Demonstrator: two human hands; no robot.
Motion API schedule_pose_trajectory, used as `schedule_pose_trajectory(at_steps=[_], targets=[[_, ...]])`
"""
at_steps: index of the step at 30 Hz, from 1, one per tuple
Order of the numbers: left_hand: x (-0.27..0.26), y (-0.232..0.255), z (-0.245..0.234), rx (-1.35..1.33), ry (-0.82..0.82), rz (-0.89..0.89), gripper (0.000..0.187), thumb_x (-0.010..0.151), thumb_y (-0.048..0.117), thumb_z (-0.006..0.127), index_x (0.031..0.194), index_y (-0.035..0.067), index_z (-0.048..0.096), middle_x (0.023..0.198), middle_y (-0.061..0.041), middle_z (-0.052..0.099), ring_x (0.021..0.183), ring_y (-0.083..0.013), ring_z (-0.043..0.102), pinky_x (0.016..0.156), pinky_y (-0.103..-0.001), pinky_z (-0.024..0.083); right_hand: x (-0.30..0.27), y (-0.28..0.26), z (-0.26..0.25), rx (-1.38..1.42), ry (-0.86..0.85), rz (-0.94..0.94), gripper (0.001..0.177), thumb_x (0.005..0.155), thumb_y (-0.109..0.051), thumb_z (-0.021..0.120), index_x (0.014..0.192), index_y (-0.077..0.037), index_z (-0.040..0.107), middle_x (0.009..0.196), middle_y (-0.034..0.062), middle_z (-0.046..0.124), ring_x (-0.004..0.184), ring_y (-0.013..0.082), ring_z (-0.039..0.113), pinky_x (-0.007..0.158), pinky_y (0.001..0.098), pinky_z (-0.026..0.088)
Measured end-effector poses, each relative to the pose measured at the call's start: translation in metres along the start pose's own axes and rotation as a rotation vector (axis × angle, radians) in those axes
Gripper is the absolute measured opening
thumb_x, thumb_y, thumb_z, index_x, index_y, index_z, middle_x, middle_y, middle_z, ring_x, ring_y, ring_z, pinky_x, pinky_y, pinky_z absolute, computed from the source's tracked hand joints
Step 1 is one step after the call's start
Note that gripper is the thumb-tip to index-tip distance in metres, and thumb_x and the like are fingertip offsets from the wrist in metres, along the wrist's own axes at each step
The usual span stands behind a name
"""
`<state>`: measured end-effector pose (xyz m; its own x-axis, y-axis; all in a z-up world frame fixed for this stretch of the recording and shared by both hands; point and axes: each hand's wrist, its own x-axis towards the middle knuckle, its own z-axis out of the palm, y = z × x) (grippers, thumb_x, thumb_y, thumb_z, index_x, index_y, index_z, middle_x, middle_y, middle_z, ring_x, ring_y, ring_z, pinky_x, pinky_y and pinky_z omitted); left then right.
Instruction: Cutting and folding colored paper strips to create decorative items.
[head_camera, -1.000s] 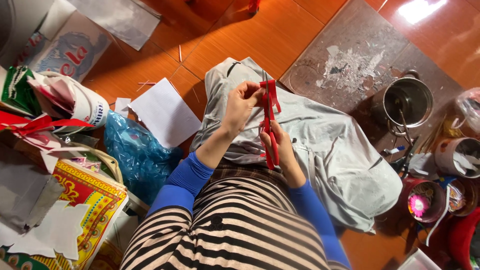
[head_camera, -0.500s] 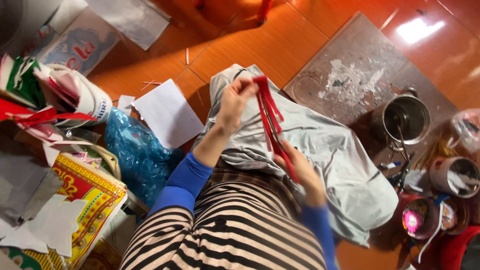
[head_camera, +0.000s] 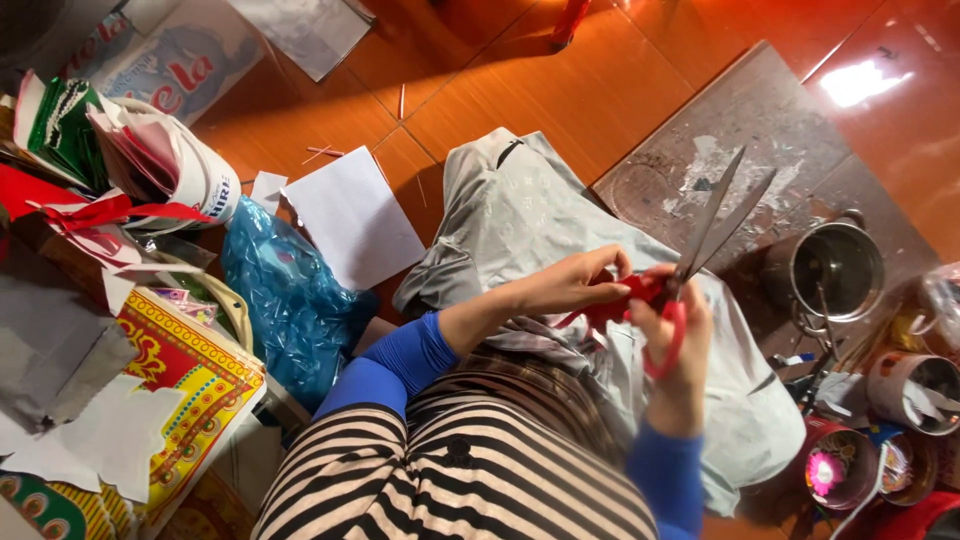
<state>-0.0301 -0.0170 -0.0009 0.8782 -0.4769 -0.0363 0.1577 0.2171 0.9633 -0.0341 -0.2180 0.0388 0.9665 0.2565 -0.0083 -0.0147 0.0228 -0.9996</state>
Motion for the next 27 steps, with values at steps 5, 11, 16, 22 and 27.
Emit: schedule_pose_trajectory(at_steps=[5,11,16,22,27], targets=[[-0.005,-0.011,-0.036,-0.188,-0.137,-0.026,0.049,0.097,0.009,0.069,0.138,0.010,0.043,0.093,-0.008,0.072,0.077,-0.0126,0.072,0.068,-0.031,0.063,0.063,-0.016,-0.011,0.114,0.010,-0.134,0.031,0.088,-0.005,0.068,0.117,0.000,0.057,0.097,0.0070,0.061,0.079,0.0165,0.063,0.067,0.0289,0.053],[-0.008,0.003,-0.121,-0.089,-0.046,-0.078,0.046,0.094,-0.003,0.061,0.138,0.009,0.057,0.087,-0.008,0.072,0.059,-0.0119,0.066,0.047,-0.028,0.052,0.132,-0.007,-0.007,0.278,0.042,-0.129,0.034,0.095,0.002,0.065,0.127,0.002,0.054,0.098,0.0094,0.058,0.080,0.0201,0.061,0.070,0.0340,0.055],[-0.006,-0.029,-0.255,0.190,0.258,0.256,0.064,0.076,-0.024,0.048,0.131,0.003,0.065,0.119,-0.012,0.072,0.109,-0.0159,0.069,0.092,-0.029,0.057,0.159,0.020,-0.013,0.114,0.027,-0.113,0.037,0.108,-0.001,0.071,0.138,0.005,0.051,0.107,0.0154,0.064,0.091,0.0225,0.064,0.078,0.0325,0.052],[-0.057,-0.167,-0.391,0.315,0.728,-0.154,0.039,0.085,-0.002,0.073,0.124,0.004,0.069,0.108,-0.009,0.073,0.093,-0.0149,0.067,0.080,-0.029,0.058,0.144,0.098,-0.066,-0.118,0.043,0.185,0.032,0.105,-0.011,0.073,0.130,0.003,0.060,0.098,0.0099,0.066,0.079,0.0173,0.065,0.065,0.0289,0.048],[-0.090,-0.142,-0.373,0.453,0.962,-0.666,0.055,0.075,0.014,0.078,0.126,0.006,0.062,0.102,-0.013,0.072,0.088,-0.0285,0.071,0.078,-0.044,0.056,0.119,0.127,-0.115,-0.887,0.001,0.231,0.061,0.086,-0.019,0.088,0.137,0.000,0.062,0.094,0.0155,0.071,0.084,0.0260,0.067,0.077,0.0354,0.053]])
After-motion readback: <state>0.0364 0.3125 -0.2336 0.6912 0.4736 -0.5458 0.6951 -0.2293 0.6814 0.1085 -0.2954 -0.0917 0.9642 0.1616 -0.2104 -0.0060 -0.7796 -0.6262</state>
